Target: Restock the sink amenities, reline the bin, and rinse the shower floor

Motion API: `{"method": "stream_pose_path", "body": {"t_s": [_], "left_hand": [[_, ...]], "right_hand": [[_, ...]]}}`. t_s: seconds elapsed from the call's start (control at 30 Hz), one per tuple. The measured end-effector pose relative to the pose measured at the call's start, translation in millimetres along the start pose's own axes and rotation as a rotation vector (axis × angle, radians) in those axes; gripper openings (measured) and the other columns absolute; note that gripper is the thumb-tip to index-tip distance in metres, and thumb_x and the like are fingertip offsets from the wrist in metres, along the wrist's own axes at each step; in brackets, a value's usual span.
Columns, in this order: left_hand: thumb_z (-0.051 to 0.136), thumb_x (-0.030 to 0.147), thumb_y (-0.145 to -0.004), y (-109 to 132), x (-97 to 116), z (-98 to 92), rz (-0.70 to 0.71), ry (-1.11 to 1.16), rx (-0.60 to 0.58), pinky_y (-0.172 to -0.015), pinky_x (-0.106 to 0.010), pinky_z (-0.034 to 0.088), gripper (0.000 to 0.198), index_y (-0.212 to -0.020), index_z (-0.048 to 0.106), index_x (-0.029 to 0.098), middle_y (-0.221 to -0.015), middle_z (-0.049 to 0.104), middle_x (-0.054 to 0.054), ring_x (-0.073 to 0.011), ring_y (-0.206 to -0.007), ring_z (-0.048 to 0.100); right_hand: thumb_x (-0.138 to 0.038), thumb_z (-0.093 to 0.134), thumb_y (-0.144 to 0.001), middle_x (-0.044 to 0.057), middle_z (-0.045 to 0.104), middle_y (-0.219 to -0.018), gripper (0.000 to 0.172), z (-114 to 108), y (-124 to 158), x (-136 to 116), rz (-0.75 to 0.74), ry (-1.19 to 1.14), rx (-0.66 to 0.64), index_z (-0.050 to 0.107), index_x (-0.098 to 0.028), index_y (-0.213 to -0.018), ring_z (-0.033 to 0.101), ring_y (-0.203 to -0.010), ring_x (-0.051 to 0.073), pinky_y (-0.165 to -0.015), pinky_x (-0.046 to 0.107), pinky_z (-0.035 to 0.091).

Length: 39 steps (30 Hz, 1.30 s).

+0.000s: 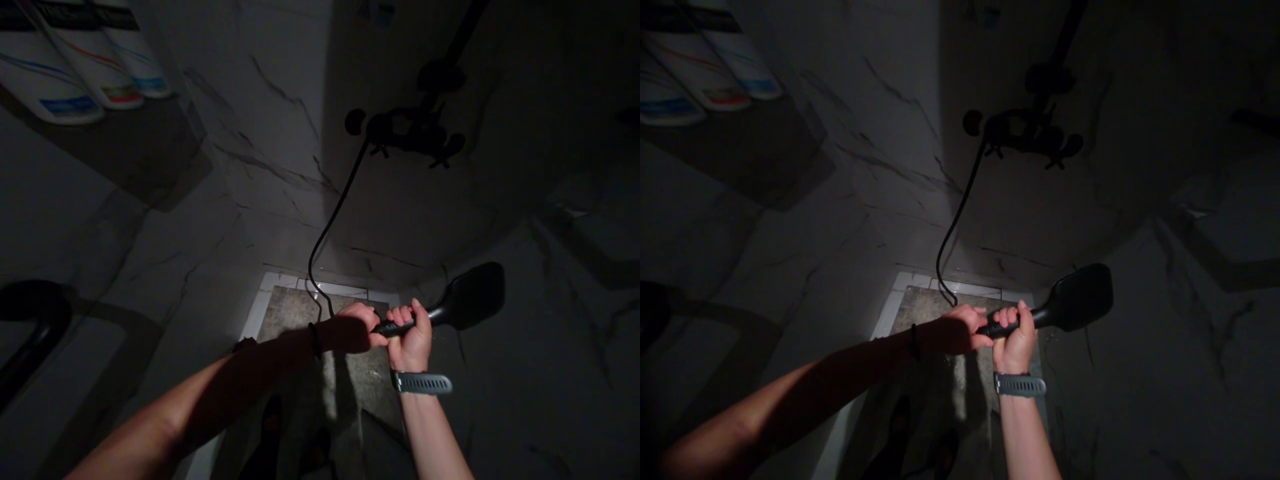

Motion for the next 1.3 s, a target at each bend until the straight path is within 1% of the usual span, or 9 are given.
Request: {"method": "stream_pose_path", "body": {"t_s": [0.17,0.27,0.37,0.5,0.7,0.83,1.07,1.17,1.3], "left_hand": [[0.065,0.037,-0.087,-1,4,5.1,0.057,-0.173,0.03,-0.113,-0.036,0.038,0.032,-0.094,0.071,0.006,-0.092,0.073,-0.015,-0.0243,-0.103,0.065],[0.069,0.042,-0.082,-5,-7,1.5,0.023,0.021,-0.011,-0.088,-0.032,0.051,0.03,-0.085,0.068,0.013,-0.084,0.07,-0.007,-0.0204,-0.087,0.064],[0.068,0.046,-0.077,-8,-16,-0.6,-0.087,0.427,-0.282,-0.054,-0.023,0.039,0.033,-0.068,0.063,0.015,-0.064,0.061,0.001,-0.0112,-0.056,0.05],[0.066,0.031,-0.069,-9,-13,-1.4,-0.196,0.682,-0.452,-0.05,-0.022,0.034,0.022,-0.056,0.06,0.014,-0.054,0.058,0.002,-0.0082,-0.049,0.046],[0.064,0.032,-0.072,-18,-11,16.0,-0.117,0.292,-0.115,-0.051,-0.025,0.038,0.024,-0.056,0.056,0.016,-0.052,0.054,0.0,-0.013,-0.053,0.051],[0.062,0.037,-0.079,-20,-15,37.6,0.02,-0.174,0.163,-0.081,-0.034,0.053,0.028,-0.071,0.07,0.011,-0.068,0.067,-0.01,-0.0221,-0.074,0.065],[0.058,0.027,-0.079,-25,-25,55.2,-0.024,-0.394,0.452,-0.113,-0.044,0.039,0.025,-0.075,0.075,0.009,-0.065,0.068,-0.011,-0.0226,-0.073,0.066],[0.057,0.023,-0.078,-29,-23,47.2,-0.074,-0.346,0.366,-0.111,-0.045,0.04,0.023,-0.078,0.074,0.008,-0.071,0.07,-0.013,-0.0239,-0.079,0.066],[0.063,0.042,-0.078,-24,-26,29.5,-0.098,0.088,-0.043,-0.07,-0.032,0.05,0.031,-0.072,0.069,0.012,-0.066,0.064,-0.006,-0.0182,-0.063,0.057]], "right_hand": [[-0.025,0.076,-0.066,-0.01,0.037,-0.048,0.037,-2,-3,-3,-0.094,0.04,0.046,0.039,-0.02,-0.062,0.034,-0.046,0.006,-0.046,0.02,0.041],[-0.027,0.079,-0.065,-0.009,0.037,-0.048,0.043,-3,-7,0,-0.016,0.071,-0.007,0.037,-0.02,-0.061,0.034,-0.049,0.007,-0.049,0.02,0.043],[-0.026,0.084,-0.061,-0.011,0.033,-0.049,0.051,-1,-10,2,0.114,0.028,-0.076,0.033,-0.02,-0.062,0.03,-0.048,0.006,-0.048,0.02,0.042],[-0.024,0.087,-0.059,-0.012,0.03,-0.049,0.057,5,-11,0,0.194,-0.028,-0.135,0.03,-0.02,-0.063,0.027,-0.046,0.004,-0.046,0.019,0.04],[-0.027,0.086,-0.058,-0.012,0.034,-0.047,0.053,8,-6,-1,0.037,0.04,-0.078,0.033,-0.021,-0.066,0.031,-0.045,0.005,-0.045,0.019,0.04],[-0.028,0.081,-0.061,-0.011,0.037,-0.047,0.045,0,-4,5,-0.042,0.045,0.006,0.037,-0.02,-0.066,0.034,-0.046,0.005,-0.046,0.02,0.042],[-0.025,0.073,-0.072,-0.01,0.04,-0.051,0.032,-9,-10,17,-0.181,0.035,0.115,0.042,-0.02,-0.068,0.038,-0.047,0.007,-0.051,0.021,0.045],[-0.024,0.07,-0.075,-0.008,0.043,-0.052,0.029,-11,-16,18,-0.128,0.063,0.141,0.043,-0.019,-0.066,0.042,-0.05,0.008,-0.052,0.022,0.047],[-0.02,0.068,-0.076,-0.008,0.039,-0.05,0.031,-9,-20,9,0.04,0.011,0.095,0.041,-0.019,-0.061,0.039,-0.049,0.008,-0.05,0.02,0.046]]}}
Point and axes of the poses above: each hand's wrist, its own y-axis away from the middle knuckle, its own z-axis out of the palm, x = y × z, the point moved 4 cm from there along -y, towards the middle knuckle
